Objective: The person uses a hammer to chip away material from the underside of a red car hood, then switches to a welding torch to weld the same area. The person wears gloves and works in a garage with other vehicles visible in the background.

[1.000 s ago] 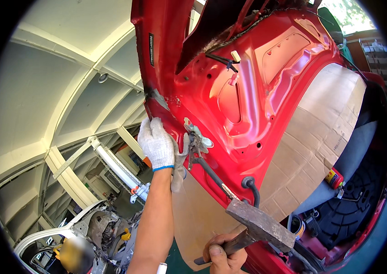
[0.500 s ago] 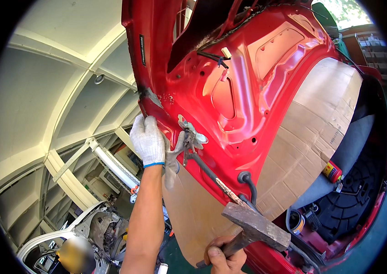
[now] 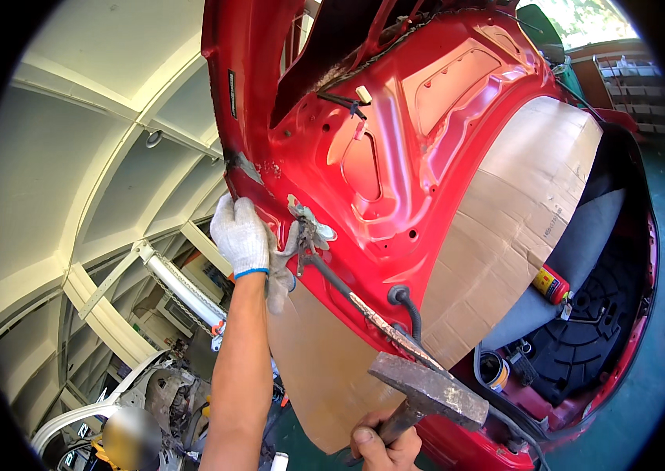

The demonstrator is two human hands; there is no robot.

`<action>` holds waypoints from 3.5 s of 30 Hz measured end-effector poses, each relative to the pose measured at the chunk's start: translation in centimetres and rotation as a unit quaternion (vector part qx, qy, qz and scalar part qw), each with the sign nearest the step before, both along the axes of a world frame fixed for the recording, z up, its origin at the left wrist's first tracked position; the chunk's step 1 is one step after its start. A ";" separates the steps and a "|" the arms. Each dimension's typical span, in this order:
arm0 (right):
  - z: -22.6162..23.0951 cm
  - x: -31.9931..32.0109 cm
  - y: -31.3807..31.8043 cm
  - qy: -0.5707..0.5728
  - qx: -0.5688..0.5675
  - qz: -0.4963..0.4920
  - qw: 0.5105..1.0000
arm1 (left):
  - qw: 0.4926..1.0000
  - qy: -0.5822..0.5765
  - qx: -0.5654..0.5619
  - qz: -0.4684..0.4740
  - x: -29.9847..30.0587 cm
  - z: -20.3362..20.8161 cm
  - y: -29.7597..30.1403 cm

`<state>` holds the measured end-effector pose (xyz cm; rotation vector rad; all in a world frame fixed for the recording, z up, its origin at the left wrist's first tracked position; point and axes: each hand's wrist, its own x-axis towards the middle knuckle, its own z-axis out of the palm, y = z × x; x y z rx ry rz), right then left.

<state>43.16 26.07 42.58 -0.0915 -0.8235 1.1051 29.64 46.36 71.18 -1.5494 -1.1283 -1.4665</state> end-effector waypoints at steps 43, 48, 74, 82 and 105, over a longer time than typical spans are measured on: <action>-47.0 28.2 12.8 -0.858 -0.387 -0.080 0.327 | 0.429 -0.529 -0.729 -0.070 -3.5 -36.6 -30.6; -36.3 29.2 6.5 -0.398 -0.468 -0.266 0.742 | 0.451 -0.583 -0.642 -0.210 -5.3 -37.9 -29.4; -20.5 -8.9 -16.4 -0.541 -0.047 0.167 0.823 | 0.272 -0.836 -0.371 -0.300 -19.9 -49.2 -38.0; -21.2 -11.9 -19.1 -0.423 -0.403 0.242 0.775 | 0.517 -0.709 -0.479 -0.033 -23.4 -54.9 -41.2; -23.2 -13.7 -23.3 -0.887 -0.008 0.122 0.446 | 0.776 -0.263 -0.529 -0.221 -15.9 -52.3 -44.7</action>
